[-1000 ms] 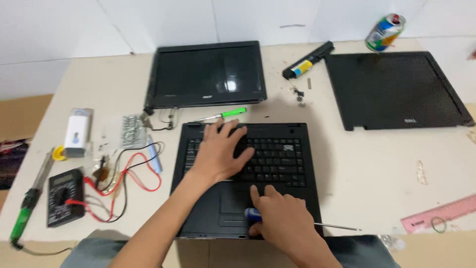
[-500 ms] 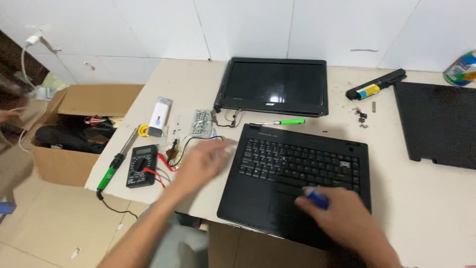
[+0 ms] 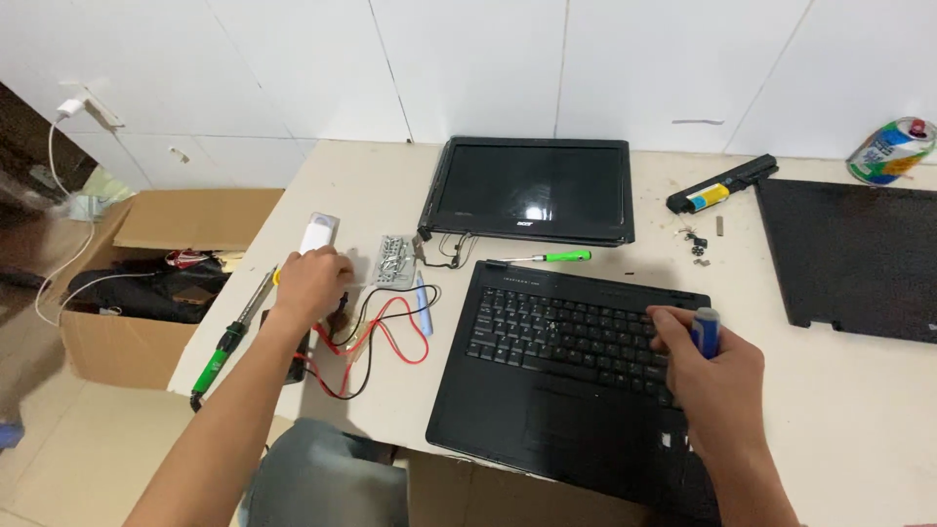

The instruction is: Disassembling and repairing internal components of a laptop using a screwdriver

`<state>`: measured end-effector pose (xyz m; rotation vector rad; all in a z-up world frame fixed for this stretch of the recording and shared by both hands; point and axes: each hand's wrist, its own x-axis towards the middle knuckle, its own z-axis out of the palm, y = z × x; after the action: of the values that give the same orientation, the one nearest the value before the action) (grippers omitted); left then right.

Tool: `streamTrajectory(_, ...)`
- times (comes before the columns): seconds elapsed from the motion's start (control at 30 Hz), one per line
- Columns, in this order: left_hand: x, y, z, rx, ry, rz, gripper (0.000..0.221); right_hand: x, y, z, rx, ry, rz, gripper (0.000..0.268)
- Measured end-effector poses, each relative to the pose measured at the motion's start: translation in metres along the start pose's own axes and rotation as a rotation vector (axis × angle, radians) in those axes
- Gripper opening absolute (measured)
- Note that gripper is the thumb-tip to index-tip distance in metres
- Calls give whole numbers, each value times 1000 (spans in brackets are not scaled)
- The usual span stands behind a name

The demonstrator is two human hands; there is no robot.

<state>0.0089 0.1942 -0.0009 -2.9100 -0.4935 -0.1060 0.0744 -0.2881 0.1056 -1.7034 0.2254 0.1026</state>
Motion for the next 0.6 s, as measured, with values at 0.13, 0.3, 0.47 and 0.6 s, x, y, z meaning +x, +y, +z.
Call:
streamTrajectory(0.13,-2,-7,21,24,83,-37,23,9,12,-1,-100,7,-99,13)
streamTrajectory(0.3,-11,40,-40,-706,181,-297,23,2,0,0,236,-20,-47,18)
streamTrajectory(0.47,-44,149,-110,-1429,-132,-471,35,23,33,-1,337,-59,-130,49)
streamTrajectory(0.6,-52,218,-117,-2240,-303,-556,19,1,18,16,451,-21,19,48)
